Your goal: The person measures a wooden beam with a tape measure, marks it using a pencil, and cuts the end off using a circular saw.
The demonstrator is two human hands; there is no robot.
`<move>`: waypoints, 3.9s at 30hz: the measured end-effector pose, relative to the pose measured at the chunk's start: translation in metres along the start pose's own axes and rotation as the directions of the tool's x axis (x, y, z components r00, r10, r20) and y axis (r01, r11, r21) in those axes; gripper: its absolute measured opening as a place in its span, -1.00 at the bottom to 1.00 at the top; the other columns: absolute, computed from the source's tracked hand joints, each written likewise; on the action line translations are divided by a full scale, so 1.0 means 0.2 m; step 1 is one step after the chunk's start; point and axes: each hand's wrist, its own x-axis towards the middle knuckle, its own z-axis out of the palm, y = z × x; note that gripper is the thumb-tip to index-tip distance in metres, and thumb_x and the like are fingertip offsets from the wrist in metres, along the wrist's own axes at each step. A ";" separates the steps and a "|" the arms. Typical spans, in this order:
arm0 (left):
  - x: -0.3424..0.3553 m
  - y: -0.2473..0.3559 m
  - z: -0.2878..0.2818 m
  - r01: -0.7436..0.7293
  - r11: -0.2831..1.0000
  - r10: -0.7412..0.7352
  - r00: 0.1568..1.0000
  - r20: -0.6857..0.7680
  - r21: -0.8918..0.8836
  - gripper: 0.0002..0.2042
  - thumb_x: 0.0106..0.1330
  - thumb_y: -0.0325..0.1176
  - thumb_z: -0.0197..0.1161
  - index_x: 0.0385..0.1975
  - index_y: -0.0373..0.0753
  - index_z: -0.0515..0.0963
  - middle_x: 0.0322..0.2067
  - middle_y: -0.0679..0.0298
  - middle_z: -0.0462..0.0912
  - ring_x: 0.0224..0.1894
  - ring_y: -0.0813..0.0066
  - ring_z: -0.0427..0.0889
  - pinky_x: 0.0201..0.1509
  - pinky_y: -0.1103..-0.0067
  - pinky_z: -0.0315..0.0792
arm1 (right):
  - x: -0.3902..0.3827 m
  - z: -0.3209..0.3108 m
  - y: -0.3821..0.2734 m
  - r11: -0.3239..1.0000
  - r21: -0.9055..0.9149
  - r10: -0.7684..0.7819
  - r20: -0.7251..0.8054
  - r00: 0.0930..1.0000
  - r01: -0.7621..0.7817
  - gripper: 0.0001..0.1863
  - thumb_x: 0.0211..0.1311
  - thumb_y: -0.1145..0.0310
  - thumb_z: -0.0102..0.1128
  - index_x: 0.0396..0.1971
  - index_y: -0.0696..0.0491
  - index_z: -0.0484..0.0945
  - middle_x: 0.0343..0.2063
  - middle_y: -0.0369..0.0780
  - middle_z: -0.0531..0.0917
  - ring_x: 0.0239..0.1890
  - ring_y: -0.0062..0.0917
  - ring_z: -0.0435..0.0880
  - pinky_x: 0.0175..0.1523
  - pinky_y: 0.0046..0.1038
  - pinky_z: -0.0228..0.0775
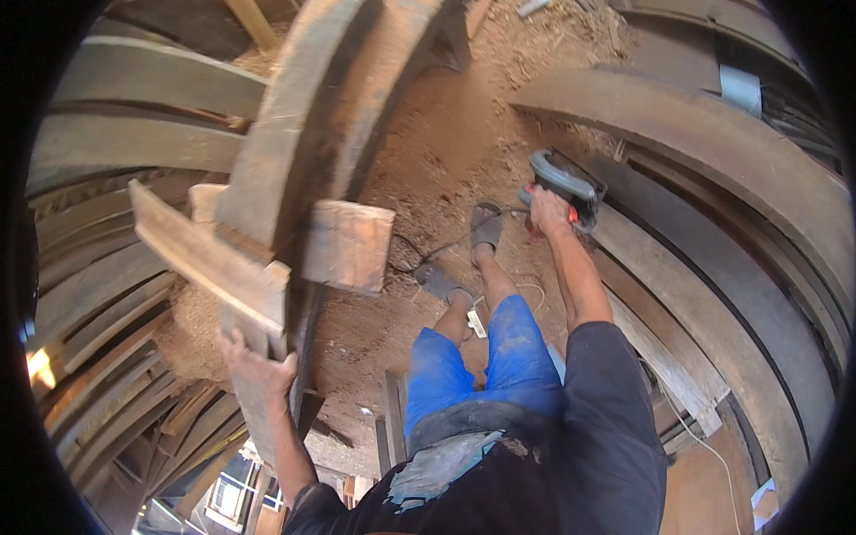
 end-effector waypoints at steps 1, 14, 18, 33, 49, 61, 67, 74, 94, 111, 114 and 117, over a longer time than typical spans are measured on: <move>-0.01 -0.06 0.07 -0.076 0.995 0.081 0.993 -0.081 0.059 0.09 -0.23 -0.25 0.52 0.41 -0.27 0.04 0.42 -0.34 -0.04 0.45 -0.33 0.06 0.54 0.01 0.03 | 0.08 0.01 0.01 0.999 -0.037 0.004 0.033 0.999 -0.003 -0.75 0.13 0.51 0.16 -0.15 0.18 0.49 -0.24 0.12 0.72 -0.10 0.00 0.72 -0.03 -0.08 0.59; -0.01 -0.22 0.31 -0.432 0.901 0.398 0.851 -0.342 -0.026 -0.01 0.04 -0.26 0.35 0.42 -0.20 -0.19 0.37 -0.35 -0.06 0.43 -0.44 -0.02 0.48 -0.15 -0.11 | 0.53 0.59 -0.11 0.929 -0.346 -0.041 0.261 0.964 0.133 -0.63 0.24 0.37 0.14 0.05 0.09 0.45 -0.16 -0.04 0.72 -0.10 -0.24 0.77 -0.08 -0.22 0.63; 0.07 -0.18 0.28 -0.502 0.861 0.494 0.791 -0.360 0.078 0.10 0.03 0.02 0.45 0.45 -0.15 -0.19 0.37 -0.21 0.00 0.41 -0.45 0.05 0.45 -0.18 0.03 | 0.41 0.75 -0.19 0.907 -0.257 -0.216 0.399 0.891 0.335 -0.54 0.31 0.32 0.01 0.16 0.22 0.42 0.05 0.06 0.58 0.15 -0.16 0.59 0.17 -0.24 0.48; 0.00 -0.26 0.26 -0.371 0.919 0.277 0.850 -0.448 -0.135 0.23 -0.44 -0.11 0.63 0.39 -0.04 0.02 0.43 -0.29 -0.05 0.49 -0.30 -0.07 0.47 -0.12 -0.14 | -0.38 -0.87 -0.83 0.169 0.973 0.001 -0.160 0.987 0.158 -0.58 0.31 0.22 0.30 -0.01 0.23 0.48 -0.38 -0.20 0.64 -0.35 -0.59 0.62 -0.29 -0.50 0.45; -0.08 -0.26 0.18 -0.259 0.938 0.180 0.932 -0.316 -0.229 0.14 -0.36 0.05 0.66 0.32 -0.06 0.10 0.44 -0.24 -0.13 0.53 -0.21 -0.22 0.52 -0.08 -0.27 | -0.57 -1.26 -1.60 -0.528 0.848 -0.171 -0.157 0.973 0.044 -0.47 0.13 0.31 0.48 0.04 0.24 0.51 -0.11 -0.11 0.66 -0.06 -0.31 0.68 0.09 -0.29 0.62; -0.13 -0.31 0.12 -0.264 0.919 0.229 0.962 -0.146 -0.294 0.15 -0.12 0.24 0.50 0.49 -0.02 0.00 0.50 -0.26 -0.35 0.55 -0.26 -0.45 0.54 -0.07 -0.45 | -1.48 -1.31 -1.07 -0.049 0.930 -0.223 -0.365 0.904 0.363 -0.47 0.17 0.29 0.37 0.09 0.25 0.49 -0.11 -0.18 0.66 -0.11 -0.46 0.66 0.07 -0.38 0.50; -0.25 -0.39 0.20 -0.227 0.813 0.105 0.963 -0.248 -0.537 0.04 0.03 0.26 0.40 0.50 0.04 0.02 0.50 -0.21 -0.12 0.56 -0.19 -0.26 0.54 -0.08 -0.38 | -1.72 -1.15 -1.29 0.138 0.935 -0.418 -0.245 0.875 0.328 -0.44 0.11 0.32 0.40 0.09 0.25 0.49 -0.11 -0.20 0.67 -0.13 -0.51 0.63 0.05 -0.40 0.48; -0.34 -0.53 0.47 -0.337 0.803 0.085 0.881 -0.466 -0.492 -0.49 0.07 -0.36 0.42 0.10 0.03 0.57 0.43 0.14 0.24 0.51 -0.01 0.08 0.52 -0.01 -0.03 | -1.70 -0.97 -1.78 0.263 0.862 -0.668 -0.161 0.726 0.433 -0.46 0.13 0.37 0.41 0.10 0.26 0.51 -0.11 -0.19 0.67 -0.13 -0.49 0.63 0.07 -0.42 0.48; -0.77 -0.81 0.51 -0.131 0.710 -0.104 0.952 -0.287 -0.692 -0.48 0.09 -0.19 0.40 0.10 -0.13 0.51 0.43 -0.19 0.11 0.49 -0.20 0.01 0.54 0.04 -0.15 | -1.64 -0.73 -2.32 0.384 0.850 -0.719 0.030 0.694 0.361 -0.60 0.23 0.27 0.36 -0.04 0.23 0.59 -0.20 -0.16 0.70 -0.20 -0.43 0.69 -0.08 -0.40 0.57; -1.56 -1.04 0.78 -0.242 -0.899 -0.281 0.958 0.059 -0.366 -0.30 0.20 -0.13 0.45 0.28 -0.31 0.35 0.09 0.16 0.58 0.17 0.33 0.54 0.27 0.35 0.43 | -2.64 -0.29 -2.67 0.411 0.537 -0.880 0.446 0.166 0.737 -0.34 0.26 0.11 0.24 0.18 0.33 0.45 -0.09 -0.09 0.69 -0.09 -0.38 0.66 0.09 -0.36 0.47; -1.75 -1.52 0.69 -0.604 -0.344 -0.688 0.684 -0.245 -0.719 -0.40 0.23 -0.14 0.39 0.21 -0.30 0.42 0.05 0.16 0.61 0.16 0.23 0.55 0.25 0.32 0.45 | -2.59 -0.26 -2.80 0.428 0.511 -0.870 0.457 0.186 0.746 -0.35 0.34 0.06 0.15 0.23 0.28 0.41 -0.10 -0.08 0.69 -0.14 -0.43 0.67 0.00 -0.40 0.49; -1.95 -2.53 0.77 -0.074 0.745 -0.613 0.314 -0.725 -0.663 -0.44 0.25 -0.09 0.32 0.17 -0.32 0.44 0.16 -0.03 0.52 0.24 -0.05 0.47 0.34 0.27 0.37 | -2.62 -0.29 -2.86 0.408 0.536 -0.895 0.394 0.209 0.739 -0.38 0.36 0.04 0.13 0.18 0.26 0.46 -0.15 -0.09 0.70 -0.21 -0.51 0.67 -0.09 -0.46 0.52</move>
